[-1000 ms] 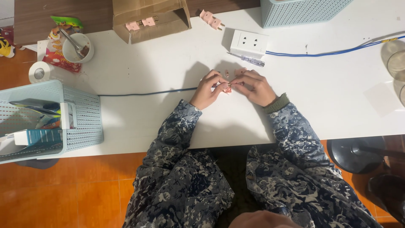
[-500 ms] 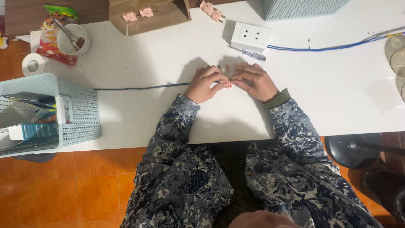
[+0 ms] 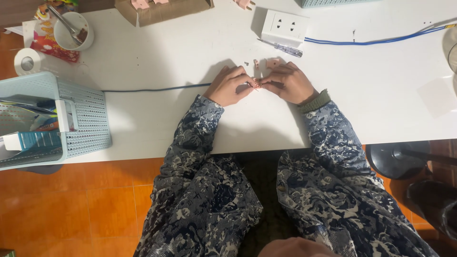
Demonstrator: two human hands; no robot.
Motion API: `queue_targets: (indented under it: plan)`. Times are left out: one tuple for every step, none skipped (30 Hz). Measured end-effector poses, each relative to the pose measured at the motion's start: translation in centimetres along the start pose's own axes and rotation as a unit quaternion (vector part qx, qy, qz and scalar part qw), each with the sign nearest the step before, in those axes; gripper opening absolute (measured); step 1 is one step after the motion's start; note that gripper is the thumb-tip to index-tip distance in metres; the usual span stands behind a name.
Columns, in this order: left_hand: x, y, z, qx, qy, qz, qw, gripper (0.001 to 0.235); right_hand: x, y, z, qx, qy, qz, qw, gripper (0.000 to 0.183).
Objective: Assembling a power plug by connecting wires and tightening screws with a screwdriver
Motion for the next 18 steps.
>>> queue_targets:
  plan:
    - [-1.2,-0.2,1.3,-0.001,0.002,-0.001,1.000,0.009,0.5,0.0,0.3,-0.001,-0.001,0.002,1.000,0.013]
    - [-2.0,-0.1,2.4,0.040,-0.008,0.022,0.999,0.009,0.8,0.2,0.8,-0.001,0.003,-0.001,1.000,0.012]
    - [-3.0,0.0,3.8,0.082,-0.018,0.045,0.995,0.013,1.2,0.6,1.3,-0.001,0.008,-0.005,1.000,0.010]
    - [-2.3,-0.2,2.9,0.071,-0.006,0.041,0.997,0.013,1.8,0.4,1.3,-0.006,0.000,0.010,1.000,0.010]
    - [-1.7,-0.5,1.9,0.086,0.005,0.060,0.995,0.009,2.1,0.3,1.3,-0.001,0.003,-0.040,0.999,0.007]
    - [-0.9,-0.8,1.4,0.100,0.023,0.074,0.992,0.007,2.4,0.6,1.3,0.000,0.003,-0.084,0.996,0.004]
    - [-1.0,-0.1,1.9,0.088,0.042,0.066,0.993,0.007,2.5,1.4,1.9,-0.010,-0.008,-0.065,0.998,0.004]
    - [-1.4,-0.2,2.0,0.073,0.035,0.045,0.996,0.010,2.9,1.5,2.0,-0.007,0.027,-0.063,0.998,0.006]
    - [-1.7,-0.3,2.0,0.058,0.028,0.025,0.998,0.018,3.2,1.6,2.1,-0.005,0.061,-0.061,0.996,0.008]
    - [-2.1,-0.4,2.4,0.053,0.034,0.025,0.998,0.018,3.4,1.7,2.0,-0.007,0.060,-0.054,0.997,0.008]
    - [-2.4,-0.4,2.7,0.063,0.012,0.034,0.997,0.017,3.3,1.7,1.9,-0.011,0.047,-0.060,0.997,0.008]
    - [-2.7,-0.4,2.6,0.075,-0.014,0.042,0.996,0.016,3.4,1.4,1.9,-0.014,0.034,-0.070,0.997,0.008]
    - [-2.0,-0.2,2.2,0.072,-0.011,0.040,0.997,0.016,3.3,1.7,1.9,-0.015,0.032,-0.067,0.997,0.008]
    - [-1.5,-0.2,1.6,0.071,-0.010,0.038,0.997,0.013,3.4,1.7,1.9,-0.020,0.030,-0.074,0.997,0.009]
    - [-0.9,-0.2,1.0,0.070,-0.009,0.036,0.997,0.010,3.4,1.6,1.8,-0.025,0.028,-0.080,0.996,0.010]
    - [-1.0,-0.2,1.0,0.069,-0.009,0.035,0.997,0.010,3.7,1.7,1.9,-0.025,0.027,-0.080,0.996,0.010]
    - [-1.1,-0.2,1.1,0.070,-0.011,0.034,0.997,0.010,3.9,1.7,1.9,-0.021,0.028,-0.096,0.995,0.010]
    - [-1.1,-0.3,1.3,0.070,-0.011,0.034,0.997,0.011,4.0,2.0,1.9,-0.018,0.030,-0.110,0.993,0.011]
Point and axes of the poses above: each hand's wrist, its own y-axis away from the middle knuckle, its own z-axis out of the palm, x = y × z, the point moved 3 cm from there along -y, towards the middle knuckle, and after that the axes turned 5 degrees about -z, right-handed, at the moved point
